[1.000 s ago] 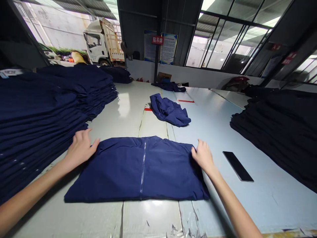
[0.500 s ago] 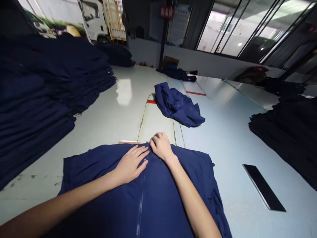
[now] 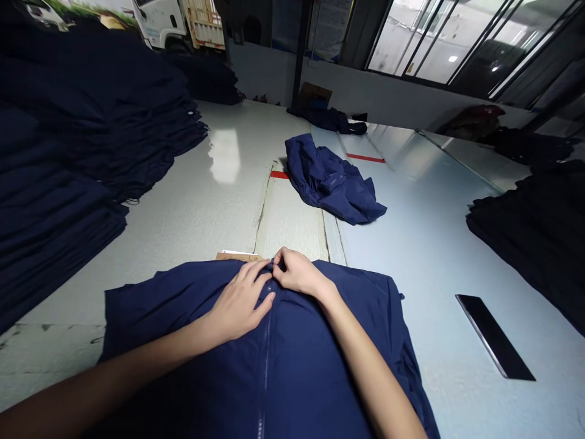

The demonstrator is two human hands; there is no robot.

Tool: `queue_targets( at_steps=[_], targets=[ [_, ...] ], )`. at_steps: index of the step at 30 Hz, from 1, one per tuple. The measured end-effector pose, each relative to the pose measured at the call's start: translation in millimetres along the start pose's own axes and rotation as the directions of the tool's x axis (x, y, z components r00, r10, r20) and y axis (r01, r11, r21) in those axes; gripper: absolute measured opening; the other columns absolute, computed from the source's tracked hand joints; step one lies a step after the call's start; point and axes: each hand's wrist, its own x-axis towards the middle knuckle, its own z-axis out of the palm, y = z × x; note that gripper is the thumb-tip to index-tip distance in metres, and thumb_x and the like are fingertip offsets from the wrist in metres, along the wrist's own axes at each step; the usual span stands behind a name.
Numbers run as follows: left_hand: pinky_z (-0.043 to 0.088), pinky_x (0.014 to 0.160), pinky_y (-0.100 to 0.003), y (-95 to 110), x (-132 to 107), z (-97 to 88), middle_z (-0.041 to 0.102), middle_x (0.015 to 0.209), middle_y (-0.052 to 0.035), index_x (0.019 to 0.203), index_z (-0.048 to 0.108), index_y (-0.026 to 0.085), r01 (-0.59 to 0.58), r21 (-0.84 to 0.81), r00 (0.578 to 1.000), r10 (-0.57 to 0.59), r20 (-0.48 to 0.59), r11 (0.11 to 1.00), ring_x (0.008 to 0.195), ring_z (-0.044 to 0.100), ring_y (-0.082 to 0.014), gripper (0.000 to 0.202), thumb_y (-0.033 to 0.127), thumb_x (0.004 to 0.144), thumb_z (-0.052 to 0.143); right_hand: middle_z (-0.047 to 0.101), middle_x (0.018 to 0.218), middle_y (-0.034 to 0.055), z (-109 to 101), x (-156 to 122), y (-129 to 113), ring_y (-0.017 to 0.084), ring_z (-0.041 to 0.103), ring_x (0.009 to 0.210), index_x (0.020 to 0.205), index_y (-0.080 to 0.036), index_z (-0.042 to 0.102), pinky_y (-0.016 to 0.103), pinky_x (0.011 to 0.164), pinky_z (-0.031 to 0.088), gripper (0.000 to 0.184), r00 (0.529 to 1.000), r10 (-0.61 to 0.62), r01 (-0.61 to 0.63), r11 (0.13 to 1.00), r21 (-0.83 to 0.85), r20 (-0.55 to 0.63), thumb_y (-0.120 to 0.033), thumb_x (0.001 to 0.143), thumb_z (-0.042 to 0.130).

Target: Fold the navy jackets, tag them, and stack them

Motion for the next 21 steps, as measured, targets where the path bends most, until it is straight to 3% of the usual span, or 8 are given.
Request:
queue_targets(
  at_steps=[5,9,16,21],
  targets=[
    [0.053,0.107,-0.054,0,0,1.6,0.062,0.142,-0.0169,0.125,0.065,0.015,-0.010,0.031,1.000,0.010,-0.007,0.999,0.136,0.054,-0.0347,0.033,0.033,0.100,0.054,0.070,0.097,0.0057,10,4,12,0.019,0.065,0.088,0.100,-0.020,0.060,0.035,0.083,0.051,0.019,0.996,0.034,-0.013,0.968,0.252,-0.080,-0.035,0.091,0.066],
    [0.053,0.107,-0.053,1,0,2.2,0.063,0.143,-0.0176,0.130,0.065,0.013,-0.026,0.044,0.999,0.027,-0.023,0.999,0.133,0.057,-0.0346,0.037,0.033,0.100,0.053,0.067,0.099,0.0051,20,12,26,0.018,0.063,0.092,0.103,-0.020,0.058,0.036,0.089,0.053,0.025,0.994,0.036,0.009,0.914,0.406,-0.103,-0.029,0.084,0.072],
    [0.043,0.118,-0.056,2,-1,8.5,0.064,0.142,-0.0220,0.136,0.061,0.007,-0.053,-0.002,0.999,0.053,-0.008,0.999,0.133,0.059,-0.0348,0.045,0.032,0.102,0.046,0.070,0.097,0.0049,28,18,21,0.018,0.066,0.088,0.108,-0.018,0.062,0.036,0.088,0.053,0.025,0.961,0.087,-0.032,0.978,0.208,-0.264,-0.016,0.083,0.058],
    [0.041,0.120,-0.056,2,0,14.2,0.060,0.147,-0.0202,0.134,0.063,0.012,-0.024,-0.001,0.999,0.024,-0.038,1.000,0.140,0.054,-0.0356,0.044,0.035,0.101,0.049,0.077,0.109,0.0109,8,33,5,0.020,0.071,0.097,0.108,-0.016,0.071,0.035,0.092,0.054,0.022,0.993,0.096,-0.088,0.990,0.107,-0.075,-0.019,0.091,0.057]
  ],
)
